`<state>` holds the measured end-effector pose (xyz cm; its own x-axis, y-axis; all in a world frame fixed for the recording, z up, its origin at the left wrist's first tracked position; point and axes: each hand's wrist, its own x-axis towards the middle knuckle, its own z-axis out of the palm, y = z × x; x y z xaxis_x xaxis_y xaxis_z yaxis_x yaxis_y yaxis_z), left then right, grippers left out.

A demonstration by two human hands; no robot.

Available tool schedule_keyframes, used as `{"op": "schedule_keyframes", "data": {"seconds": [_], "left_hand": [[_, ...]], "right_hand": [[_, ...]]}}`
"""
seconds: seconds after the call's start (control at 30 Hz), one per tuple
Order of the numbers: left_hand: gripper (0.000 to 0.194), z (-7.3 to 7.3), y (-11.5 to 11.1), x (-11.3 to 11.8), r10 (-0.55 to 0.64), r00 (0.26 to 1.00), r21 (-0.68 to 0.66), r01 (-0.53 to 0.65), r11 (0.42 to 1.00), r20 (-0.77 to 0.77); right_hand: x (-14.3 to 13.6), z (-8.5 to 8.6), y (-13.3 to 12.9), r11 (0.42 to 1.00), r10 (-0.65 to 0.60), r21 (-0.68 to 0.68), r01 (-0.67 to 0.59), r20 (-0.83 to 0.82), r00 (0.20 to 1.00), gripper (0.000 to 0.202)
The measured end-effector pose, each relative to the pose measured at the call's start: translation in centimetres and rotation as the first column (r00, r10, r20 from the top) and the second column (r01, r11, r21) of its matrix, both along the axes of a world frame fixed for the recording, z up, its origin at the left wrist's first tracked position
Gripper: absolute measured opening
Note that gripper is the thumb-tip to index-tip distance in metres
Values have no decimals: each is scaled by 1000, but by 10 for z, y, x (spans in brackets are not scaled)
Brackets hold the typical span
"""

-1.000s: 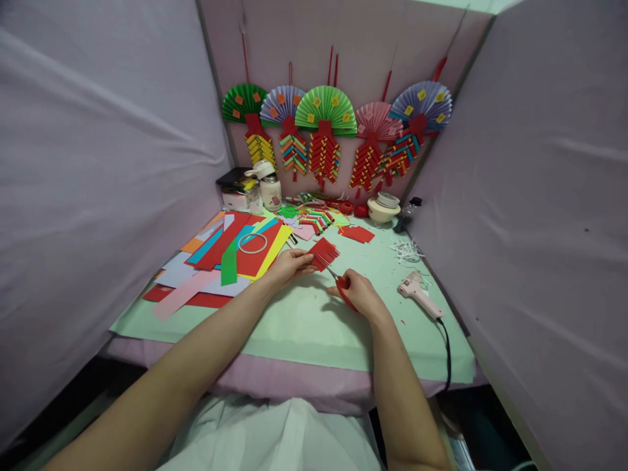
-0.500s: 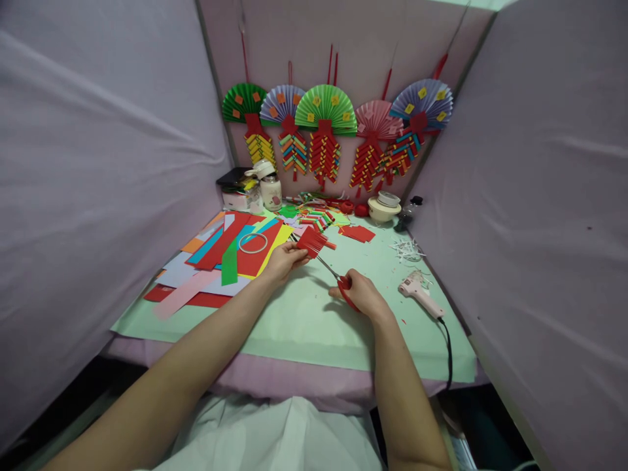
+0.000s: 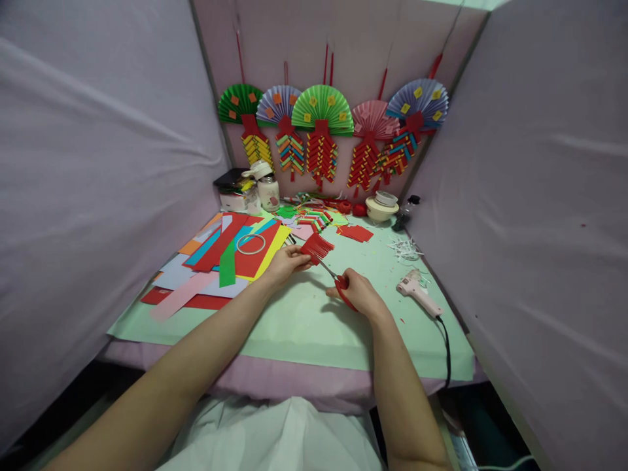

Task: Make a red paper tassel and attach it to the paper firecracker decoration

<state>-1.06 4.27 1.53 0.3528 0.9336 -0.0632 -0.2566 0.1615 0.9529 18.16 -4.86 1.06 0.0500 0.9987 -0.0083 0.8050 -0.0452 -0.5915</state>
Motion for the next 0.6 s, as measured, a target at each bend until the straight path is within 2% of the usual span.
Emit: {"op": "schedule_keyframes", "data": {"seconds": [0.2,0.6], "left_hand": [[15,2,-2,0,12,1000,6,-12,1000,6],[19,-3,2,-1,-10,1000,16,10,1000,-4]], "right_hand": [[0,0,0,1000,-2,-4,3,17,1000,34],[0,1,0,1000,8,25,-8,-7,1000,39]]}}
